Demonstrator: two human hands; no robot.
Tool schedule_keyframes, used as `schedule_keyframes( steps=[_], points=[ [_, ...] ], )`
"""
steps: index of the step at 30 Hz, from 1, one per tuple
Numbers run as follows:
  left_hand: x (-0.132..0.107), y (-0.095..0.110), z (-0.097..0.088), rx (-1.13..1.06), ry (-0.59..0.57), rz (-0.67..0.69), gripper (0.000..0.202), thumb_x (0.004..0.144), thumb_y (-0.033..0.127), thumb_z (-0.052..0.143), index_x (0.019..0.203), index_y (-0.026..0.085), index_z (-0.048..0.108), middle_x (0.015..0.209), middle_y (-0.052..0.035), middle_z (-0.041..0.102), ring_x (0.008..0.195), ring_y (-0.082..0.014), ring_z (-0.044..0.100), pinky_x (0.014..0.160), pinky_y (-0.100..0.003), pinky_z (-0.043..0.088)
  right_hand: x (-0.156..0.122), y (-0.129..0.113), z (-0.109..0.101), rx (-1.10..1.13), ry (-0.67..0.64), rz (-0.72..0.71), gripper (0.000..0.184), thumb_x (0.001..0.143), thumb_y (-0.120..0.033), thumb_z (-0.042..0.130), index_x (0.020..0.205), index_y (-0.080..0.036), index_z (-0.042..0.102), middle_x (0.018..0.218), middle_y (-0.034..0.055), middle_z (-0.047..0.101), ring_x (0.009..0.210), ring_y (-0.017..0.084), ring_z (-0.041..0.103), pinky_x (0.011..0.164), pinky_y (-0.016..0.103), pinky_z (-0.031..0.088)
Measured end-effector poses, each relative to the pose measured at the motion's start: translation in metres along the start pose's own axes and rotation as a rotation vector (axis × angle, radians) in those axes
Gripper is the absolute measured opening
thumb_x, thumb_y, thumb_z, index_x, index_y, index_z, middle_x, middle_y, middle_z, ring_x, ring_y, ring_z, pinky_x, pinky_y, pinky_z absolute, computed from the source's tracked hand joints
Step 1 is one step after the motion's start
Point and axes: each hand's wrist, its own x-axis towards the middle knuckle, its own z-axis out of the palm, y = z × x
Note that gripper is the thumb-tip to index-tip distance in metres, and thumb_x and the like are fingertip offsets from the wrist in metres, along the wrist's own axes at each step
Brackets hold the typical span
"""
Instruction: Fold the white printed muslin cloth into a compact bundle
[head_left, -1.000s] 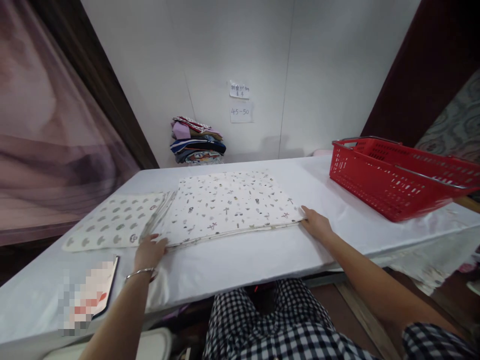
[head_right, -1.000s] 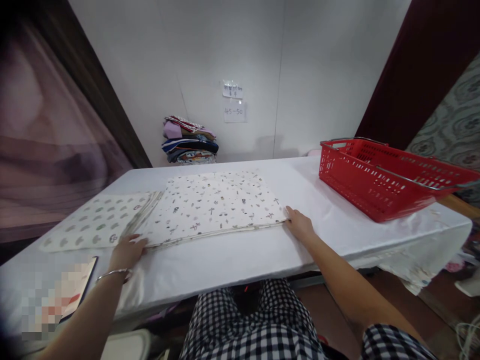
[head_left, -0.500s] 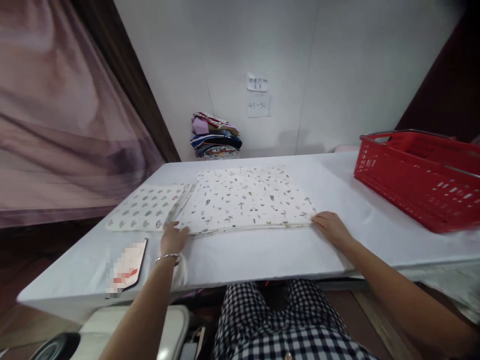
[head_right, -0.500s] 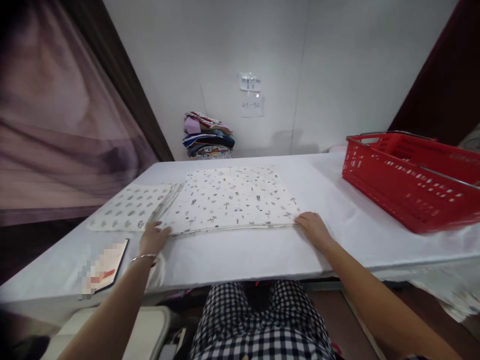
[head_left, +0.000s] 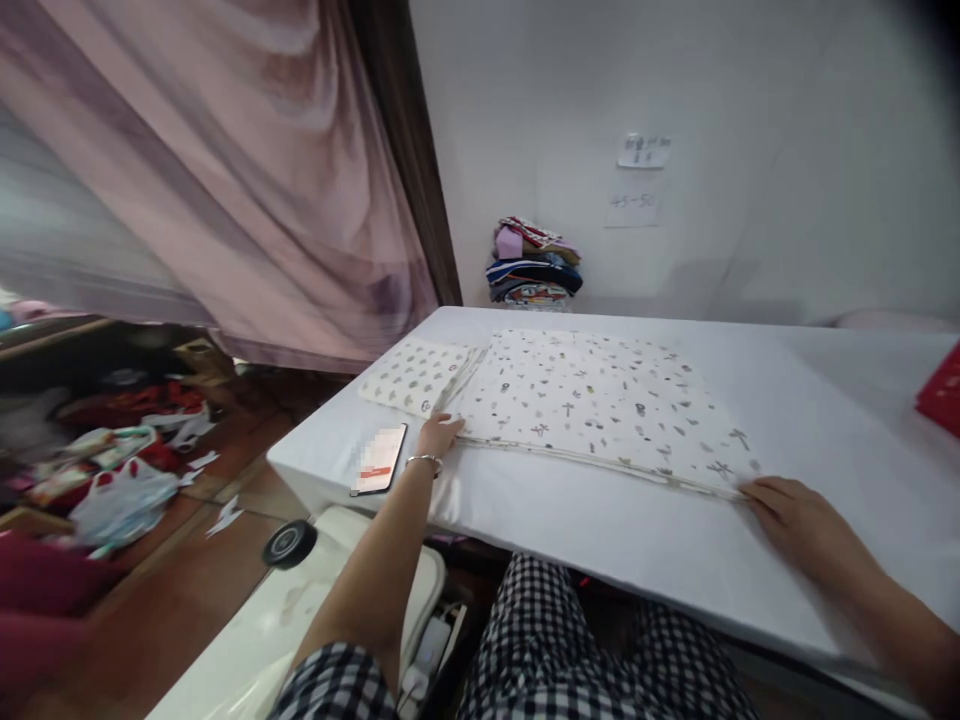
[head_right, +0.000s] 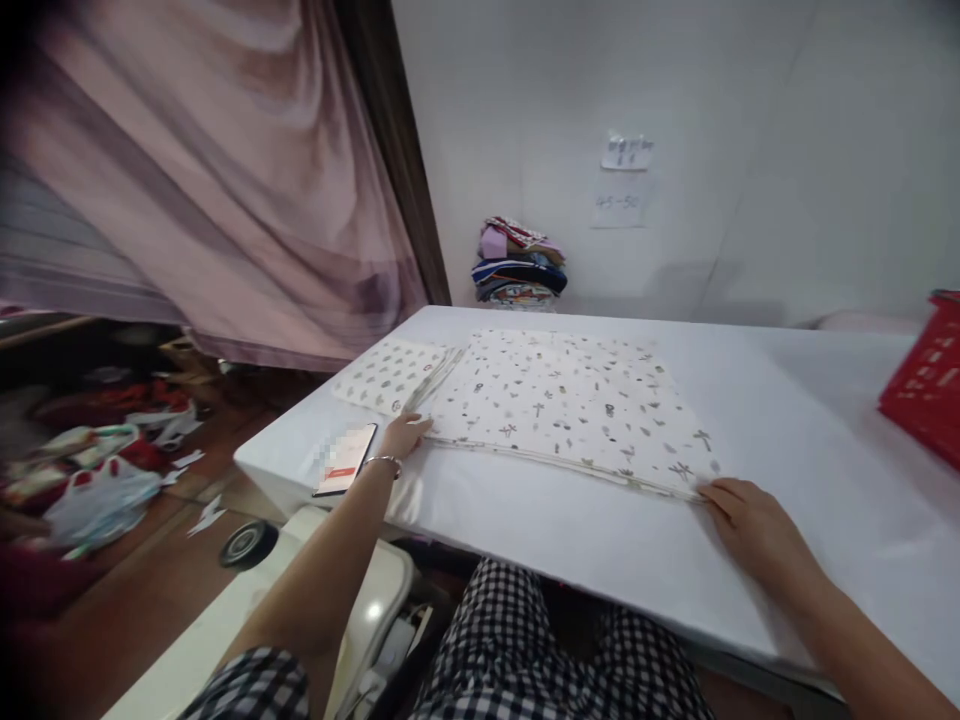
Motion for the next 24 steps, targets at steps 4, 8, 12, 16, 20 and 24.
schedule_keyframes(
  steps=[4,8,12,16,20,24],
  points=[
    [0.001,-0.006,-0.008,-0.112,-0.058,-0.046,0.039,0.076,0.038,0.056,0.109,0.016,0.055,0.065,0.0010,0.062,0.056,-0.0098,0.057,0.054,-0.021,0.045,-0.003,0.010,0.013,-0.012,0.062,-0.021,0.040,0.082,-0.036,0.034,0.095,-0.020,0.068,0.101,0.0104,0.064,0.094,0.025,0.057,0.083,0.037,0.046],
    [-0.001,-0.009,-0.008,-0.153,-0.065,-0.049,0.038,0.074,0.031,0.060,0.108,0.016,0.056,0.065,0.0013,0.061,0.055,-0.0083,0.056,0.054,-0.019,0.045,-0.005,0.020,0.025,-0.009,0.100,-0.044,0.039,0.080,-0.038,0.036,0.092,-0.022,0.069,0.098,0.0105,0.064,0.090,0.026,0.059,0.081,0.039,0.048],
    [0.000,-0.009,-0.005,-0.127,-0.048,-0.048,0.041,0.072,0.025,0.059,0.111,0.014,0.055,0.061,0.0007,0.060,0.051,-0.0090,0.054,0.052,-0.020,0.044,-0.007,0.021,0.028,0.025,0.136,-0.029,0.036,0.077,-0.040,0.037,0.088,-0.027,0.068,0.095,0.0105,0.065,0.086,0.028,0.060,0.079,0.042,0.048],
    [0.001,-0.010,-0.004,-0.065,-0.031,-0.031,0.043,0.070,0.025,0.059,0.111,0.014,0.055,0.059,0.0002,0.060,0.050,-0.0098,0.054,0.051,-0.020,0.042,-0.008,0.015,0.024,0.056,0.185,-0.027,0.033,0.076,-0.040,0.039,0.091,-0.028,0.066,0.096,0.0107,0.064,0.087,0.028,0.059,0.080,0.042,0.047],
    [0.000,-0.015,-0.007,0.020,0.000,-0.013,0.043,0.069,0.033,0.060,0.108,0.014,0.057,0.068,-0.0030,0.064,0.056,-0.0119,0.057,0.052,-0.021,0.041,-0.009,0.011,0.024,0.088,0.192,-0.010,0.032,0.076,-0.040,0.039,0.095,-0.030,0.063,0.095,0.0094,0.064,0.085,0.028,0.060,0.078,0.042,0.048],
    [0.000,-0.016,-0.010,0.123,-0.015,0.006,0.042,0.074,0.052,0.050,0.088,0.015,0.063,0.068,-0.0059,0.065,0.060,-0.0152,0.059,0.054,-0.024,0.041,-0.012,0.013,0.029,0.130,0.243,0.033,0.034,0.073,-0.040,0.044,0.103,-0.035,0.058,0.099,0.0084,0.062,0.091,0.030,0.058,0.085,0.043,0.045]
  ],
)
